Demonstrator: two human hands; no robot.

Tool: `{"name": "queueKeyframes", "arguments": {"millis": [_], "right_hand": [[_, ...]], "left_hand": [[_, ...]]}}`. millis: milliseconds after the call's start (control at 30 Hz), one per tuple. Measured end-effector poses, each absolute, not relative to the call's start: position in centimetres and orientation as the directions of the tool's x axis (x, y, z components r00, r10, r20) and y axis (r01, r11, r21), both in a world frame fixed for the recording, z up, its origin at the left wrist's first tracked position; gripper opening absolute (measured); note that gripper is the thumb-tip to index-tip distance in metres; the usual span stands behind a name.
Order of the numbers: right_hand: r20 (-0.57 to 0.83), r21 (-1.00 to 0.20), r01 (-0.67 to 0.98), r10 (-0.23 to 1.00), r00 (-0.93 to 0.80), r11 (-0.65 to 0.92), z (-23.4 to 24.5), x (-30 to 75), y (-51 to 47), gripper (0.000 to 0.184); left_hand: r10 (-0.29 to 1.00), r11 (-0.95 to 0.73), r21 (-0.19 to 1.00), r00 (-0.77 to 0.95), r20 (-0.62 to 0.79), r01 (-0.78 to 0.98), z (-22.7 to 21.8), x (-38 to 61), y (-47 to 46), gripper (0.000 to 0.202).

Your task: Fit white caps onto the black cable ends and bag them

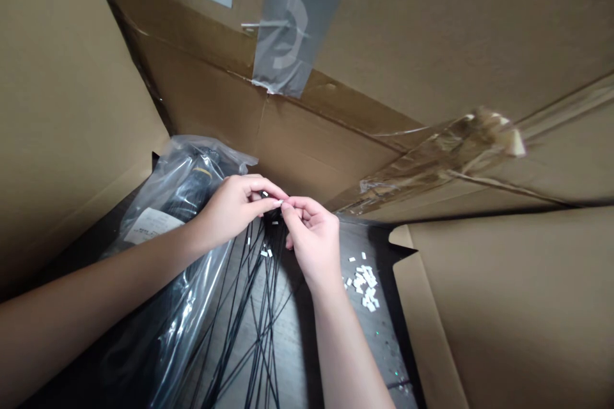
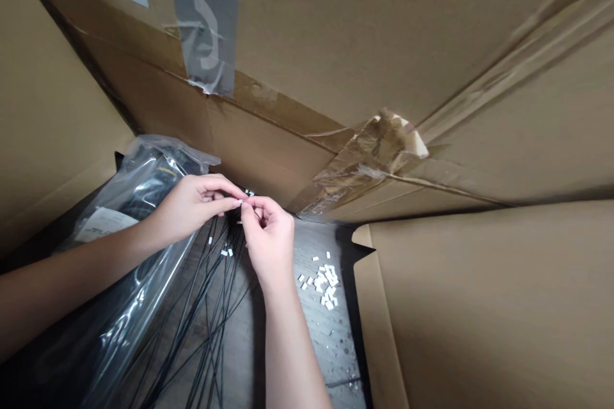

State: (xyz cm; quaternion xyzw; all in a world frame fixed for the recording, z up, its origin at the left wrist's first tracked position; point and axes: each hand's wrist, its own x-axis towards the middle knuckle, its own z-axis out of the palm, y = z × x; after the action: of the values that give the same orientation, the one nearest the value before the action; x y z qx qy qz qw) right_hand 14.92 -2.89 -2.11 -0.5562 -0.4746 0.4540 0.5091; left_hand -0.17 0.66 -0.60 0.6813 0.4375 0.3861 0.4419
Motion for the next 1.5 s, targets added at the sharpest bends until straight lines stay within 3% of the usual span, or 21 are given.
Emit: {"name": "queueKeyframes", "arguments": {"millis": [200,800,1500], "right_hand": [[0.005,-0.991,0.135,0.993,0.12,-0.011,-2.15,15.05,-2.98,0.025],[0.034,-0.992,0.128,0.993,0.115,0.02,-2.59,15.12,-3.07,0.029],[-0.032,-0.999,0.019,0.994,0.105,-0.034,-2.37,14.92,-2.9,0.031]], "left_hand": [[0.937,-0.234,0.938,0.317,0.148,0.254,-0.57,-0.16,0.63,0.013],[0.946,-0.147,0.97,0.314,0.081,0.192,-0.66,-0.11,0.71,0.018],[0.956,-0.13,0.966,0.285,0.062,0.225,-0.52,-0.04,0.7,0.014]]}}
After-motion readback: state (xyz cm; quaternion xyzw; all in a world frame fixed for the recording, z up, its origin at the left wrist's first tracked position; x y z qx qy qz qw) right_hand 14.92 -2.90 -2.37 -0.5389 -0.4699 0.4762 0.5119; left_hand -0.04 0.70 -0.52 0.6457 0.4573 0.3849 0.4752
